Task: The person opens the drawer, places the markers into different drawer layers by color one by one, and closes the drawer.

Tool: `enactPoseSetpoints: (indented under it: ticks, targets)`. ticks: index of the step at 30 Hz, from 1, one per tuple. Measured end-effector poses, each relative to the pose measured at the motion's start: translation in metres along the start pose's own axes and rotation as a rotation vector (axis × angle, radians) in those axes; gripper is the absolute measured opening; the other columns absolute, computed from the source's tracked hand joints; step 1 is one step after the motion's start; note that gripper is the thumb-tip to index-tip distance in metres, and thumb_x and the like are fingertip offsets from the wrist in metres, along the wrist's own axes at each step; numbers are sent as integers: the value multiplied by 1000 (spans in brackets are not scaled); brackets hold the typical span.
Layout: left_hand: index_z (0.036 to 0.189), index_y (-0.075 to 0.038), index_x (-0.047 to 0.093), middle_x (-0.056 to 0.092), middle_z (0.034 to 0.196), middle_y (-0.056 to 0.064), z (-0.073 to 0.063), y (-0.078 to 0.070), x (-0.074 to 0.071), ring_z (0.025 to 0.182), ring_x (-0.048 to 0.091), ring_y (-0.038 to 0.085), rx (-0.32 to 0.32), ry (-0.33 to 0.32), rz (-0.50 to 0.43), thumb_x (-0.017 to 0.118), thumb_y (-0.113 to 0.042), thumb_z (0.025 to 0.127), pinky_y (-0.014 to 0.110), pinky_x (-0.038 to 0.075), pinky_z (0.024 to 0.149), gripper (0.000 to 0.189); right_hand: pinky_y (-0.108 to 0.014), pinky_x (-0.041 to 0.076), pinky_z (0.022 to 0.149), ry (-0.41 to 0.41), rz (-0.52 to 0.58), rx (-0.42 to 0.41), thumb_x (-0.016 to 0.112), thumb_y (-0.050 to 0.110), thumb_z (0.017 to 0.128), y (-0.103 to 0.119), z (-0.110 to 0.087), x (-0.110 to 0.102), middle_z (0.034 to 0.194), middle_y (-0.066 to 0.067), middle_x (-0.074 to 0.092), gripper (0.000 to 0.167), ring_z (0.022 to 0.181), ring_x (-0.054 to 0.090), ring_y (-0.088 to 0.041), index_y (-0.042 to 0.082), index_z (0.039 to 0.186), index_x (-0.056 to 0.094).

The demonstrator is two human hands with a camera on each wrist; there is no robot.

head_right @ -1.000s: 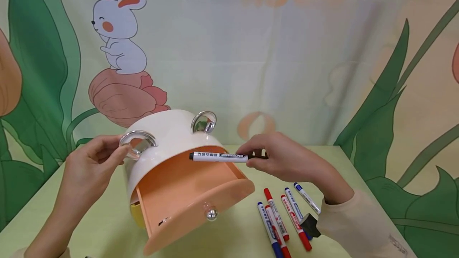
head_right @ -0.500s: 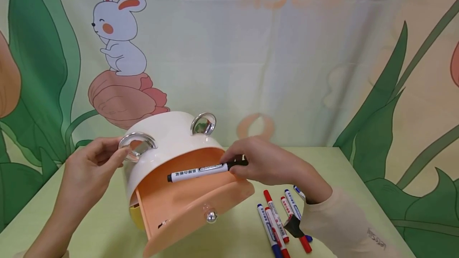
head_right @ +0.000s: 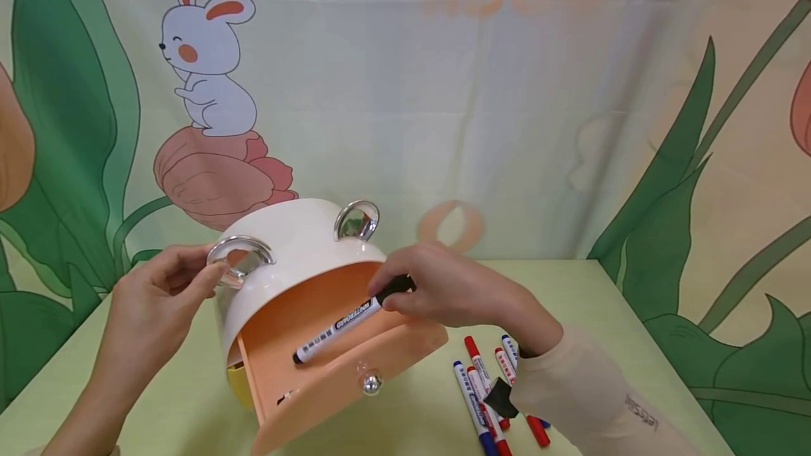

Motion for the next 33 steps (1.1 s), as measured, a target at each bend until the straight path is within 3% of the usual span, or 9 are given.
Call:
enactPoseSetpoints:
  ticks: [14, 25, 33]
  targets:
    - [124, -4, 72, 73, 106, 13, 0, 1, 0, 86, 65, 3, -13, 4, -8, 75, -15, 97, 6, 51, 76, 29, -26, 58, 74, -11, -12, -42, 71, -6, 93, 11, 9, 5, 105, 1, 69, 22, 89, 60, -12, 5, 111, 77]
    - [123, -4, 72, 74, 105, 13, -1, 1, 0, 85, 64, 0, -9, 1, -9, 75, -15, 97, 6, 51, 76, 28, -25, 56, 73, -49, -9, -82, 76, -2, 92, 15, 13, 5, 104, 3, 69, 20, 88, 59, -11, 7, 110, 78]
    - [122, -4, 72, 74, 105, 13, -1, 1, 0, 84, 64, 0, -4, -3, -15, 75, -14, 97, 6, 51, 76, 28, -27, 58, 82, -79, 5, -68, 75, -2, 92, 10, 12, 6, 111, -3, 72, 22, 97, 65, -15, 4, 114, 76]
Point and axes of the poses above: each hand's wrist, its own z-axis towards the middle knuckle, its own x-axis out of the palm, y = z × x, the point moved 8 cm from there along z, towards the middle knuckle
